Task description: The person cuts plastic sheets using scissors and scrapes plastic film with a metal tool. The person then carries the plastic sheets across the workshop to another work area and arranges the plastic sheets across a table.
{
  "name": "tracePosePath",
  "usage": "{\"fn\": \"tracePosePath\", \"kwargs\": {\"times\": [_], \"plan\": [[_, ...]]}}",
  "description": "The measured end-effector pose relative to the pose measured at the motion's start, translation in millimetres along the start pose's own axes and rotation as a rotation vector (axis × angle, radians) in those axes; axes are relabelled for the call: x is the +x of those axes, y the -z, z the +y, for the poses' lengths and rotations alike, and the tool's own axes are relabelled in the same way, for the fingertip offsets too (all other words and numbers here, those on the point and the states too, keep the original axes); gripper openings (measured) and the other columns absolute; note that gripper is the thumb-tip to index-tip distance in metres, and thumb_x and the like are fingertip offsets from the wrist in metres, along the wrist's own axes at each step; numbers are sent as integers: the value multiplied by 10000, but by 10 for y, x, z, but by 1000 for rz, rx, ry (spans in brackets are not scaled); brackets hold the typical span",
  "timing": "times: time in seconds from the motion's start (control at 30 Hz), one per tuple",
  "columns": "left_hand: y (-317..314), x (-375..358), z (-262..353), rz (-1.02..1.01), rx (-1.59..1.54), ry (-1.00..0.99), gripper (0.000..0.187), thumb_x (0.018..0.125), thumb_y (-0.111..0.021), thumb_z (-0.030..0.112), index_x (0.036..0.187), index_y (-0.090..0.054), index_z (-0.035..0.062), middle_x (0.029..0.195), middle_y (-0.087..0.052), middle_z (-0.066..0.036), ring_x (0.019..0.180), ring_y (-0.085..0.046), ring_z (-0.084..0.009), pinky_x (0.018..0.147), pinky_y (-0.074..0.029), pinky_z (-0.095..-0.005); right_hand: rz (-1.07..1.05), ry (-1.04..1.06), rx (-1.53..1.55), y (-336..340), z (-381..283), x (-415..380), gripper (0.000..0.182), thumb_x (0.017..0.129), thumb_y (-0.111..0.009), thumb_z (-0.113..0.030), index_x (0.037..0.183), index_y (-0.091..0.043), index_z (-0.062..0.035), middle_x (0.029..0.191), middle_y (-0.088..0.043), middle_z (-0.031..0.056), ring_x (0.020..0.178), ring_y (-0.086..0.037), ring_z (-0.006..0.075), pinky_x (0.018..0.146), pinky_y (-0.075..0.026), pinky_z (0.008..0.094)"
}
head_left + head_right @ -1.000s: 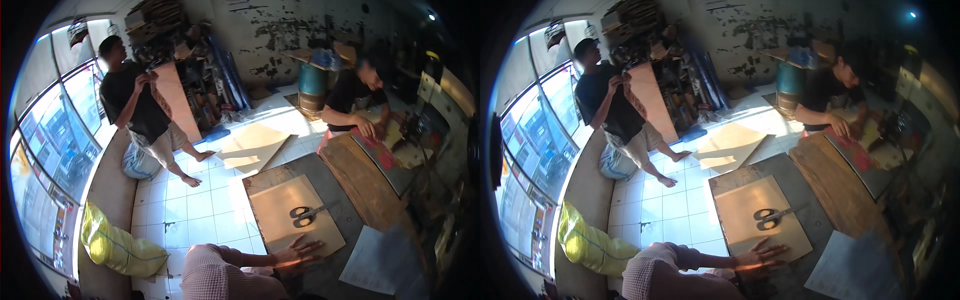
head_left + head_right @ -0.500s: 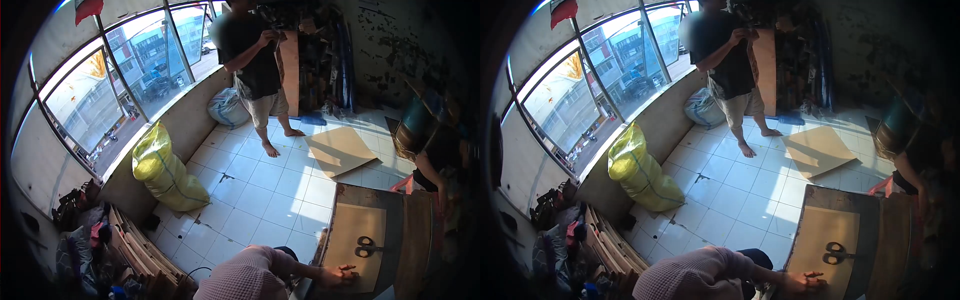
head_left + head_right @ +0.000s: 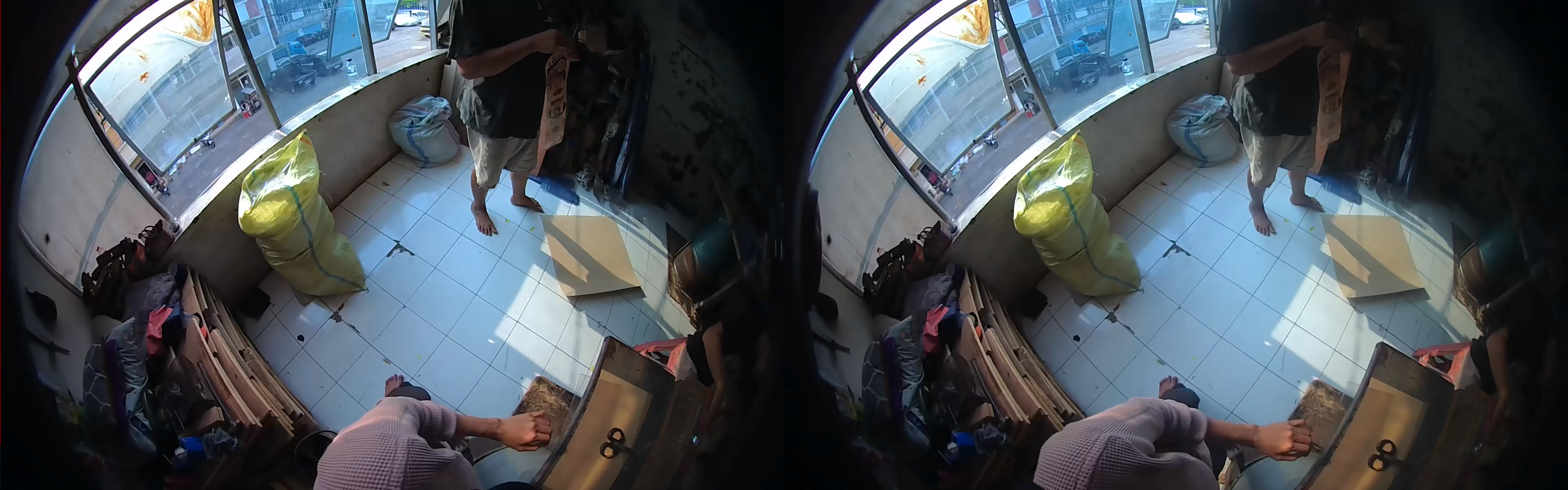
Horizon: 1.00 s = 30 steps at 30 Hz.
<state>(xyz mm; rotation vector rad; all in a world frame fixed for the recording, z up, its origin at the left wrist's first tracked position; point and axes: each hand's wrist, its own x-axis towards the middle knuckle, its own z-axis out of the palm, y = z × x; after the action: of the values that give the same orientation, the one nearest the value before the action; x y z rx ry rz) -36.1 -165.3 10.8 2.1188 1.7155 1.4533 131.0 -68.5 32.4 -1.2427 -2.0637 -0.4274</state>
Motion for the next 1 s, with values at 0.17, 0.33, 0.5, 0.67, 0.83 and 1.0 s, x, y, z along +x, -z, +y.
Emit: {"fn": "tracePosePath", "kwargs": {"times": [0.17,0.33,0.5,0.67,0.83,1.0], "plan": [[680,-1350,-853,-133,-63,960,196,758,-504,199,872,-544,44,905,-591,-141,860,-562,-322,724,-436,-446,-1,14,-110,66,-260,-116,504,855,-458,-437,1254,-404,-133,1221,-442,206,1084,-452,378,882,-380,451],[1641,-3248,-864,-201,141,2035,302,771,-502,267,980,-626,89,1007,-608,-142,977,-564,-307,823,-455,-392,5,54,-228,5,-360,-207,518,854,-455,-449,1266,-392,-141,1237,-430,204,1098,-442,379,886,-375,455],[2290,-4620,-643,4,139,1814,319,782,-483,292,998,-610,94,986,-612,-154,942,-574,-307,836,-442,-394,-18,142,-329,-147,-409,-191,531,853,-452,-460,1278,-380,-149,1254,-417,202,1112,-432,379,890,-371,459],[2541,-5262,17,331,250,1946,343,778,-464,277,980,-602,38,889,-630,-152,879,-594,-288,795,-453,-361,-584,-145,-609,-217,-804,-113,615,840,-375,-559,1354,-224,-258,1390,-250,81,1256,-275,278,903,-325,523],[2097,-5572,518,620,-38,2145,317,781,-505,273,973,-615,46,849,-645,-101,772,-622,-180,559,-477,-264,-367,-224,-611,-375,-687,-130,751,730,-642,-314,1349,-220,-269,1378,-276,-43,1217,-338,154,905,-359,389],[1748,-5413,712,-36,-92,2049,403,751,-553,372,984,-609,49,923,-624,-143,854,-603,-255,715,-474,-369,-206,-213,-722,-566,-599,-148,476,845,-380,-129,1306,-321,-230,1355,-330,-35,1199,-376,149,960,-330,334]]}}
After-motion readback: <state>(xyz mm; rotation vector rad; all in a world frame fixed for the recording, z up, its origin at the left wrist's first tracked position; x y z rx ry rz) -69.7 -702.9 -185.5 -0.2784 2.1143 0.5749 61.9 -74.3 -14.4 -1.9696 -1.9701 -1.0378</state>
